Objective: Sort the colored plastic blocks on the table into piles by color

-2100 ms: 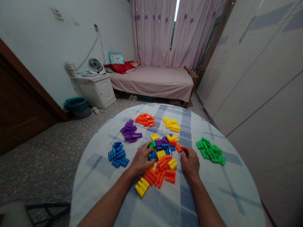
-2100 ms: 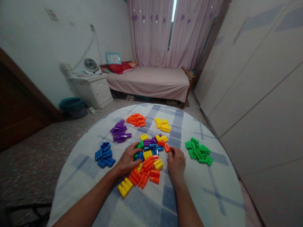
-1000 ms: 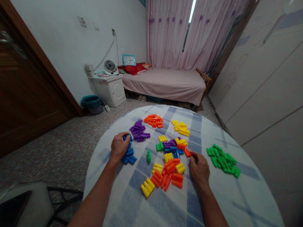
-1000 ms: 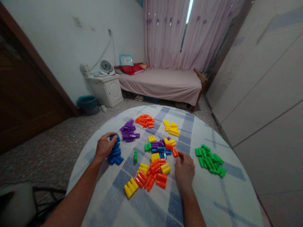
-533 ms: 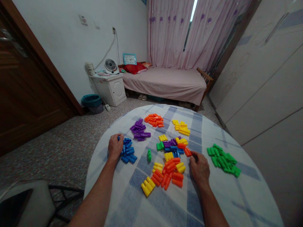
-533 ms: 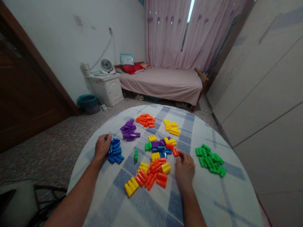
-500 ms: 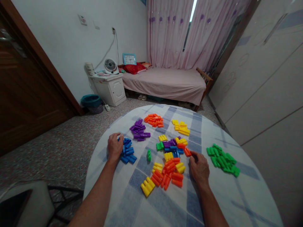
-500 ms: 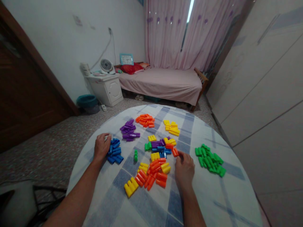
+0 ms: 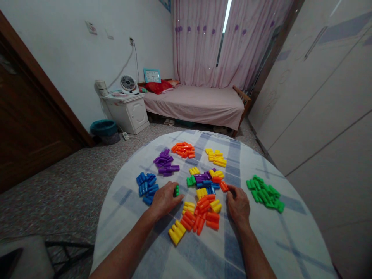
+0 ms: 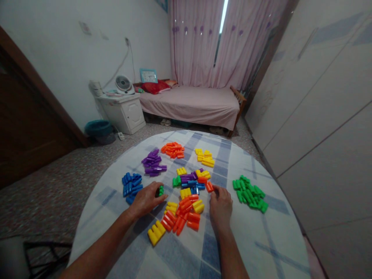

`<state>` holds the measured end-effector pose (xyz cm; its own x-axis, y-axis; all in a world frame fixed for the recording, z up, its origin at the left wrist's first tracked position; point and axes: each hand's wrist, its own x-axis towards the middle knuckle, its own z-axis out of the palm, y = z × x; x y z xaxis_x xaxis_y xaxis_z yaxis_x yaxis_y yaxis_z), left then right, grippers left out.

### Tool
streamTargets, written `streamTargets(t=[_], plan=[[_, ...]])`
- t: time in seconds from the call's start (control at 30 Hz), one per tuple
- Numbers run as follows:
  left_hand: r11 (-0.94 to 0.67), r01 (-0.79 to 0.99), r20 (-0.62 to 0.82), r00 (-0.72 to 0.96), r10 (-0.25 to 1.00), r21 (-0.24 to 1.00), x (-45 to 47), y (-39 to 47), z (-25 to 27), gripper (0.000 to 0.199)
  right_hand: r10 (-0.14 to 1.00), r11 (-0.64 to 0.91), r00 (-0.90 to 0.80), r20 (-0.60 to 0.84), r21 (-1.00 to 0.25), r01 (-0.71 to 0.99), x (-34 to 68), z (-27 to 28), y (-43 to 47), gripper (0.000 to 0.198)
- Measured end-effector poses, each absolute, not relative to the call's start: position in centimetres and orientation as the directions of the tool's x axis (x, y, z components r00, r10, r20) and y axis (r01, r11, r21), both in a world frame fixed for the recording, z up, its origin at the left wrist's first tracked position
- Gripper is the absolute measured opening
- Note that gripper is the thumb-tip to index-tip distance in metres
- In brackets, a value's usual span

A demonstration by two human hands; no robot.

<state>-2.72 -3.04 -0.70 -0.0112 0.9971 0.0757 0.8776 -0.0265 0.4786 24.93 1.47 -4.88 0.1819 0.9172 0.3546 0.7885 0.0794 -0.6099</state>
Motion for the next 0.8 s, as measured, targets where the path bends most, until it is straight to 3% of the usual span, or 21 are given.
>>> streamTargets(t=[0.17,0.33,0.47,0.8], plan=[[-0.035,0.775,0.119,-0.051,0.992,0.631,-1.4,-1.4,-1.3,0.035,0.916,0.078,0.189,0.355,-0.618,0.783,25.0,-5.1,1.7,0.03],[-0.056,0.593,0.217,-0.204,0.955,0.803,-0.3,1.0,-3.3,0.036,0.915,0.081,0.193,0.355,-0.63,0.773,24.8,-5.1,1.6,0.026],[-0.138,0.546,0.312,-0.241,0.919,0.827,-0.4,1.9,-4.9,0.038,0.912,0.068,0.212,0.351,-0.639,0.766,24.5,-5.0,1.7,0.024],[-0.242,0.508,0.322,-0.074,0.944,0.827,-1.0,3.4,-6.9,0.027,0.899,0.093,0.232,0.372,-0.679,0.728,24.2,-4.9,1.2,0.022]])
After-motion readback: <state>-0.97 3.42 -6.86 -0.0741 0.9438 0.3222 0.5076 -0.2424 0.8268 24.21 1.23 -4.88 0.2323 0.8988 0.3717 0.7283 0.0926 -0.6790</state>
